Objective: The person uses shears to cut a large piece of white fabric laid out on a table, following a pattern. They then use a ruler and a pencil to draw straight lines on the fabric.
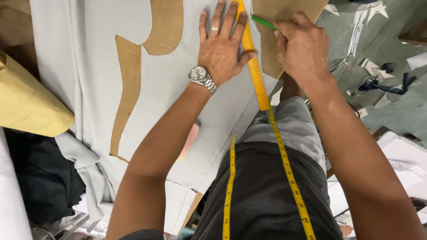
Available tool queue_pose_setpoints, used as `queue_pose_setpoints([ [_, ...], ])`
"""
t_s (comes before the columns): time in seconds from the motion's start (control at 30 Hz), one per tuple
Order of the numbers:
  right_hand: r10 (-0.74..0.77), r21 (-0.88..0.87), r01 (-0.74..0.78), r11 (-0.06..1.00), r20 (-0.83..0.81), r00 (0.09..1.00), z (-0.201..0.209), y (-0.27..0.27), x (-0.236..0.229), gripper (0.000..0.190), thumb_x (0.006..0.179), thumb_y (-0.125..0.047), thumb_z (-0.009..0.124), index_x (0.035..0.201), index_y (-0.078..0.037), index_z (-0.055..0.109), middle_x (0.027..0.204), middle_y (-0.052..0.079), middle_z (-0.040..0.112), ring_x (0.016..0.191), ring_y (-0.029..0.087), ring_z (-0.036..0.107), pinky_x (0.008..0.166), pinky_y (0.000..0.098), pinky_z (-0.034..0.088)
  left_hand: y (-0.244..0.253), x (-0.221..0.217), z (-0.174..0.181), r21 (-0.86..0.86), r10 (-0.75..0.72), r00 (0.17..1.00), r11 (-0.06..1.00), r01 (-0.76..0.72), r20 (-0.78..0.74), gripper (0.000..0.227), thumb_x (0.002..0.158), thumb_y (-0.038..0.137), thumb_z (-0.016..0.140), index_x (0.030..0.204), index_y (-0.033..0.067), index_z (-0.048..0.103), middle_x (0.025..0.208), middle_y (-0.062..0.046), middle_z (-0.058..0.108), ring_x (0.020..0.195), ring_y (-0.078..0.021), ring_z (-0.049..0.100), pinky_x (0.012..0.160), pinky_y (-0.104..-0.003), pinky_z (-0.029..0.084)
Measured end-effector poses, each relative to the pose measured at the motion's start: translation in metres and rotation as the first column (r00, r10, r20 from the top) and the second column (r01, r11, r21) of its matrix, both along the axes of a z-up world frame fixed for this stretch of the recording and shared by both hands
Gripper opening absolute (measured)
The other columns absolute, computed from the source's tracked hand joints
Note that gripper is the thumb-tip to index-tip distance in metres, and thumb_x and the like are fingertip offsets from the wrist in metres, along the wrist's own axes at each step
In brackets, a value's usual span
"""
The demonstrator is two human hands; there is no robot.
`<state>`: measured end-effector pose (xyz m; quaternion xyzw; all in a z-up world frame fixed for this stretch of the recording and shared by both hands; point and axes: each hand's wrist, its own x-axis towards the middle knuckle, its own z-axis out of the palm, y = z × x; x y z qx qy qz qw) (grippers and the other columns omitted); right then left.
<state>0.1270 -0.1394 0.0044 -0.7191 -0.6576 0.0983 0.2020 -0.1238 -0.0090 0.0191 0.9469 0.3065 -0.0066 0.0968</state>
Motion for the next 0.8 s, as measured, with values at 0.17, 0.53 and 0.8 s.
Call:
queue_pose_setpoints([
  [0.17,0.03,-0.001,-0.03,1.0,-0.017,0.999,0.0,-0.002,0.004,0.026,0.119,-0.007,0.087,0.141,-0.011,0.1,0.119,0.005,0.077,0.084,0.035,0.079,0.062,0.0538,0.062,-0.017,0.007,-0.005,0.001,0.076,0.997,0.997,-0.076,-0.01,0.109,0.122,0.096,0.049,0.185,0.007,0.059,0.193,-0.019,0.047,0.181,-0.0488,0.025,0.146,-0.086,0.024],
  [0.53,0.064,0.01,-0.064,0.998,0.014,0.998,-0.001,-0.015,0.014,0.032,0.118,-0.008,0.088,0.145,-0.013,0.103,0.115,0.004,0.076,0.081,0.035,0.079,0.065,0.0547,0.065,-0.033,0.015,-0.001,-0.001,0.137,0.989,0.991,-0.137,-0.05,0.109,0.118,0.096,0.072,0.184,0.0107,0.059,0.191,-0.016,0.048,0.182,-0.0473,0.024,0.146,-0.087,0.021],
  [0.8,0.153,0.001,-0.153,0.988,0.054,0.987,0.002,-0.029,0.031,0.034,0.116,-0.012,0.09,0.147,-0.016,0.102,0.119,0.002,0.08,0.086,0.034,0.082,0.066,0.0521,0.067,-0.05,0.02,-0.009,0.014,0.217,0.97,0.976,-0.217,-0.111,0.111,0.119,0.099,0.064,0.189,0.0123,0.056,0.198,-0.014,0.038,0.185,-0.0469,0.017,0.145,-0.091,0.025],
])
